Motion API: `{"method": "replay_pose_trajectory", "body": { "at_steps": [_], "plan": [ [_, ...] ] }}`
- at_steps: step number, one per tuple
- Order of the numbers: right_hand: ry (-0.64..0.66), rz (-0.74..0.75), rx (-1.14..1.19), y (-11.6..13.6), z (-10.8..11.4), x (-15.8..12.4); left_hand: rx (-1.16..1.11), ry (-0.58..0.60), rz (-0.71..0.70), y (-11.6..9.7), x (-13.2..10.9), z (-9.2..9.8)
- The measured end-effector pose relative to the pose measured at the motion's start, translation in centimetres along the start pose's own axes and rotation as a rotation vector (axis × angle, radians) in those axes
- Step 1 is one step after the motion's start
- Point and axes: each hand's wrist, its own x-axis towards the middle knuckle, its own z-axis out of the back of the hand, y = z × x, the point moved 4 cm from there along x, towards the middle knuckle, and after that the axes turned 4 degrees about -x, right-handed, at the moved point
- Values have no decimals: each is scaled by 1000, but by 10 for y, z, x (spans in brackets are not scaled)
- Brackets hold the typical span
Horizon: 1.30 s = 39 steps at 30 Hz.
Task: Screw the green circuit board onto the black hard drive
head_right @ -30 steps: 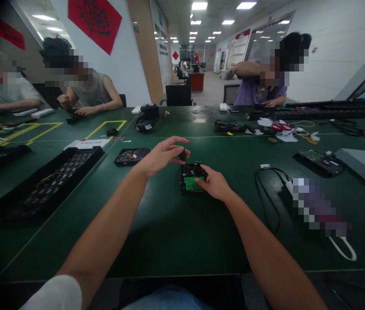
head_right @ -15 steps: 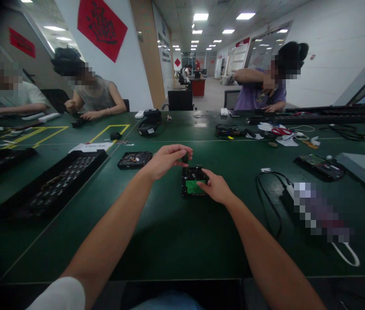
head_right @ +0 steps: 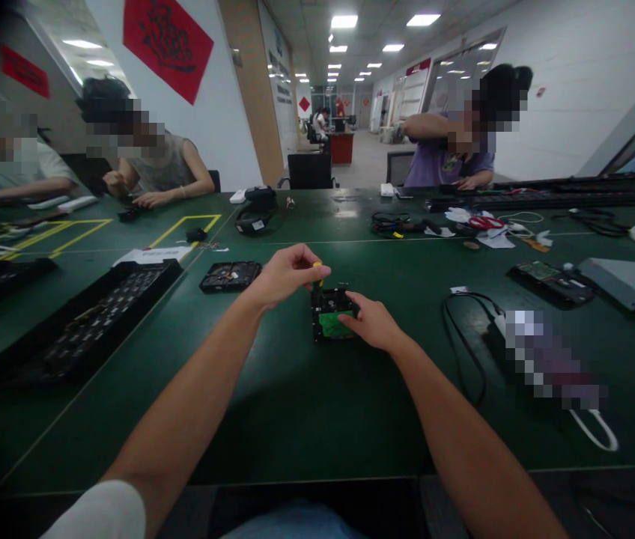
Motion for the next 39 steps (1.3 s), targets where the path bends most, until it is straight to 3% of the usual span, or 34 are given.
{"method": "replay_pose_trajectory", "body": {
  "at_steps": [8, 17, 23, 30, 36, 39],
  "plan": [
    [-27, 23, 1, 2, 2, -1, -47, 181, 36, -11, -3, 10],
    [-29, -13, 88, -4, -1, -1, 169, 112, -58, -16, -4, 13],
    [-35, -4, 75, -4, -1, 0, -24, 143, -54, -9, -2, 6],
    [-40, 12, 61, -7, -2, 0, -168, 203, 77, -7, -3, 13],
    [-29, 14, 73, -6, -1, 0, -56, 122, 32, -8, -3, 12],
    [-24, 11, 68, -5, -1, 0, -14, 139, 6, -11, -4, 10]
  ]
}}
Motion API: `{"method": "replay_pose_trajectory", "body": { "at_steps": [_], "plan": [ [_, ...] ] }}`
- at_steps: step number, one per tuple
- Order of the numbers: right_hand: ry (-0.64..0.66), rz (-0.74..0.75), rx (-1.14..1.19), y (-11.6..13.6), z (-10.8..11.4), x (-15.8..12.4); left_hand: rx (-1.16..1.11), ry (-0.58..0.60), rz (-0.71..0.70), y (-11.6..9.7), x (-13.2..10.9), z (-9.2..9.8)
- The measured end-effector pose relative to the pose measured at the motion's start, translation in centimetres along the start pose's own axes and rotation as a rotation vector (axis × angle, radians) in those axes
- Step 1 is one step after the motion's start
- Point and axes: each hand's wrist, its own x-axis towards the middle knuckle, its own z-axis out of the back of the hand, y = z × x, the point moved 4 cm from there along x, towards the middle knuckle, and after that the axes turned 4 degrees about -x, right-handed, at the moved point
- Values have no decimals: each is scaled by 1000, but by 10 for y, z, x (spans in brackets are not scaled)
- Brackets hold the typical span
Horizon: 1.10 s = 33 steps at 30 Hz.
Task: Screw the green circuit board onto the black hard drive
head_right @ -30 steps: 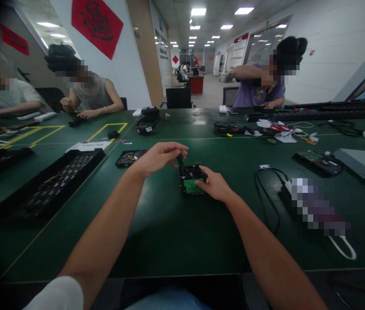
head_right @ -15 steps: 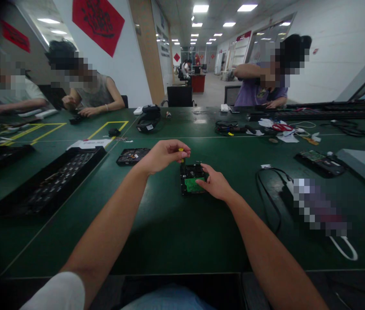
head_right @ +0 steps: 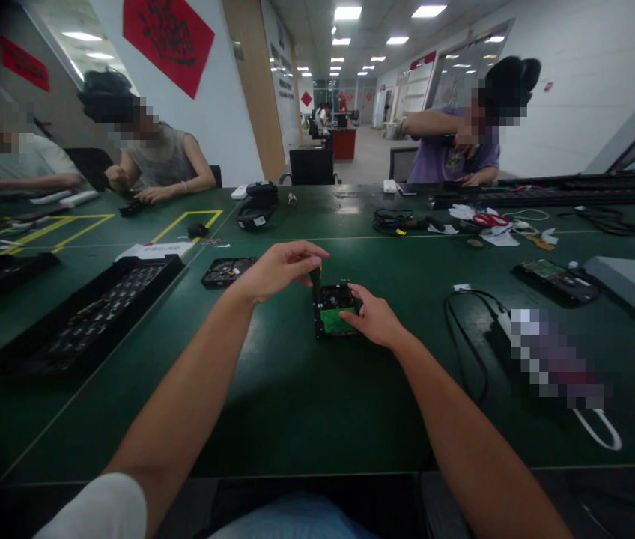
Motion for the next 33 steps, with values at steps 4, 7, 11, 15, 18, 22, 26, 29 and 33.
{"method": "replay_pose_trajectory", "body": {
  "at_steps": [4, 7, 11, 15, 18, 22, 26, 29, 33],
  "plan": [
    [-5, -3, -2, 1, 0, 0, 10, -20, -1, -2, 0, -1],
    [-11, -10, -16, 1, 0, 1, 7, -69, 13, 1, 1, -1],
    [-7, -1, -22, 1, -1, 2, -49, -43, -20, 3, 4, -3],
    [-3, 10, -15, 1, 0, 2, -106, -3, 25, 3, 2, -1],
    [0, 7, -10, 0, 0, 1, -289, 58, 118, 2, -2, 0],
    [-5, -3, -3, -1, -1, 0, -348, 22, 156, 3, -3, 3],
    [-1, -6, 4, 0, -1, 0, -117, -145, 116, 9, 1, 4],
    [0, -11, 11, 0, -1, 0, -26, -207, 89, 11, 3, 2],
    [-8, -6, 14, 0, -1, 0, -122, -62, 83, 4, 1, -3]
  ]
}}
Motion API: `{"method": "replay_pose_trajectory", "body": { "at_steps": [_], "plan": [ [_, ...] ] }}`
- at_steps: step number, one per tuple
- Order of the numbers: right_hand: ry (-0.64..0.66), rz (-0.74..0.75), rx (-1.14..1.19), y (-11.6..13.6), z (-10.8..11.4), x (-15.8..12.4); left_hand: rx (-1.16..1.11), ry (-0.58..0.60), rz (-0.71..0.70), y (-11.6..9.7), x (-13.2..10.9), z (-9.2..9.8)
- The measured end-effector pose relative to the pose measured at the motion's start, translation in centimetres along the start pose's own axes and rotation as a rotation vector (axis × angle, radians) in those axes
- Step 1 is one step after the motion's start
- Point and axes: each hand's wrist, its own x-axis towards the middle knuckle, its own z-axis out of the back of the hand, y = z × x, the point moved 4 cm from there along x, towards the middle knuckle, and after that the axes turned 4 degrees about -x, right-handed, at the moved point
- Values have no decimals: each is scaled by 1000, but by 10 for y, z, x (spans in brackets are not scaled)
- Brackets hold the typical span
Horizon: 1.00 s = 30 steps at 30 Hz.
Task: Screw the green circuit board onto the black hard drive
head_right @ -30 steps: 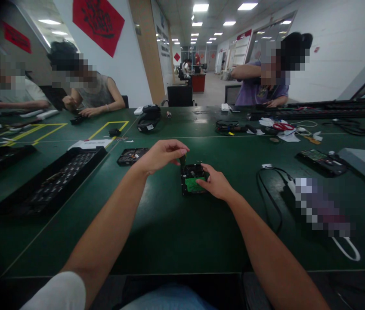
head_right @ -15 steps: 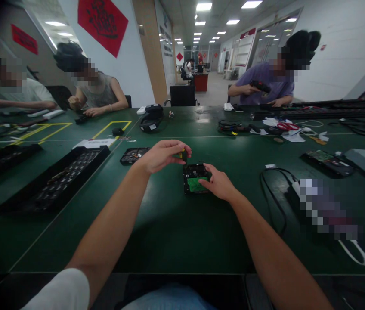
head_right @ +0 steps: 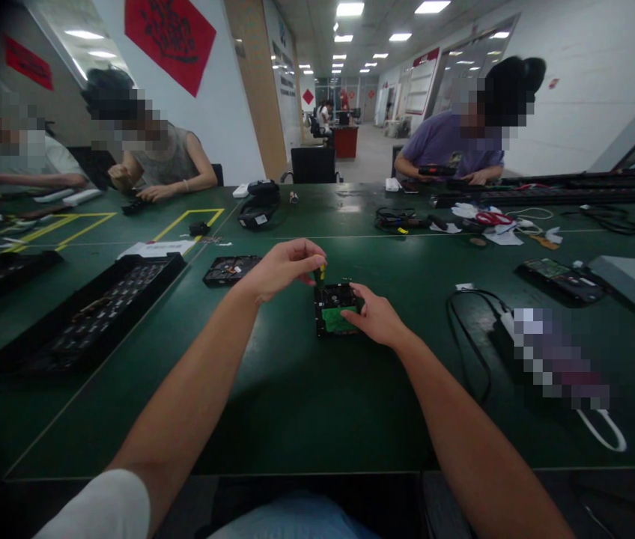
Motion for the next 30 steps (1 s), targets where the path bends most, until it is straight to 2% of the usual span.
{"method": "replay_pose_trajectory", "body": {
  "at_steps": [2, 4, 6, 12, 18, 21, 25, 30],
  "plan": [
    [-5, 7, -2, 0, 0, 0, -89, 90, 41, -2, -2, -1],
    [-3, 10, -7, 0, 0, 0, -130, 132, 62, -3, -4, 0],
    [0, 10, -14, 0, -1, 0, -99, 116, 38, -2, -3, 2],
    [13, 0, -16, 1, 1, 0, 118, -118, -49, 6, 2, 4],
    [-1, -8, -20, 2, 1, -1, 16, 16, -128, 5, 4, -12],
    [-3, -3, -15, 1, 1, -1, -62, 59, -62, 6, 4, -12],
    [5, 8, -17, 1, 1, -1, -222, 48, 34, 7, 3, -5],
    [-2, 9, -10, 1, 1, 0, -87, 25, -17, 4, 2, -2]
  ]
}}
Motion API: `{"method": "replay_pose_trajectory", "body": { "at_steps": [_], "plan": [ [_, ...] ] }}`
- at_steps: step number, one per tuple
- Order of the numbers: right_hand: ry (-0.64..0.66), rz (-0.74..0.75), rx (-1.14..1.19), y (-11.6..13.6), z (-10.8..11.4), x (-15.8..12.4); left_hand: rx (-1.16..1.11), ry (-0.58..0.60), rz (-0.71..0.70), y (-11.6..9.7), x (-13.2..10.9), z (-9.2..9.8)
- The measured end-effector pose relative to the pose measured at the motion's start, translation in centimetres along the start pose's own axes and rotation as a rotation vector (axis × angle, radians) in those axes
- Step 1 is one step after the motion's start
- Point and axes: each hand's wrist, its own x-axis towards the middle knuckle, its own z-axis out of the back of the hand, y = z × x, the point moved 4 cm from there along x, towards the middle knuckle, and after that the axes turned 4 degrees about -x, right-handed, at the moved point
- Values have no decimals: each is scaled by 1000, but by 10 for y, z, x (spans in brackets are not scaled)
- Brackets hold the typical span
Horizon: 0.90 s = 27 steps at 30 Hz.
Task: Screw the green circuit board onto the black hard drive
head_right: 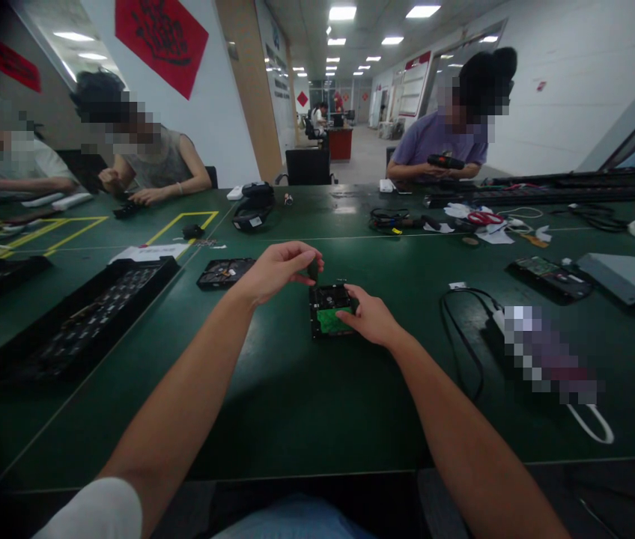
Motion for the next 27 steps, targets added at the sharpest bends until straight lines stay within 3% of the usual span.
{"method": "replay_pose_trajectory", "body": {
  "at_steps": [7, 16, 22, 27],
  "plan": [
    [2, -9, 12, -4, -2, 1, 171, -13, -54, 0, 0, -4],
    [-11, -7, 6, -3, -2, 1, 95, 18, -48, 0, 1, -4],
    [4, -11, 27, -1, -1, 0, -79, 38, 68, 1, -1, 1],
    [10, -23, 23, -1, 0, 1, 77, -53, 12, 0, -2, 6]
  ]
}}
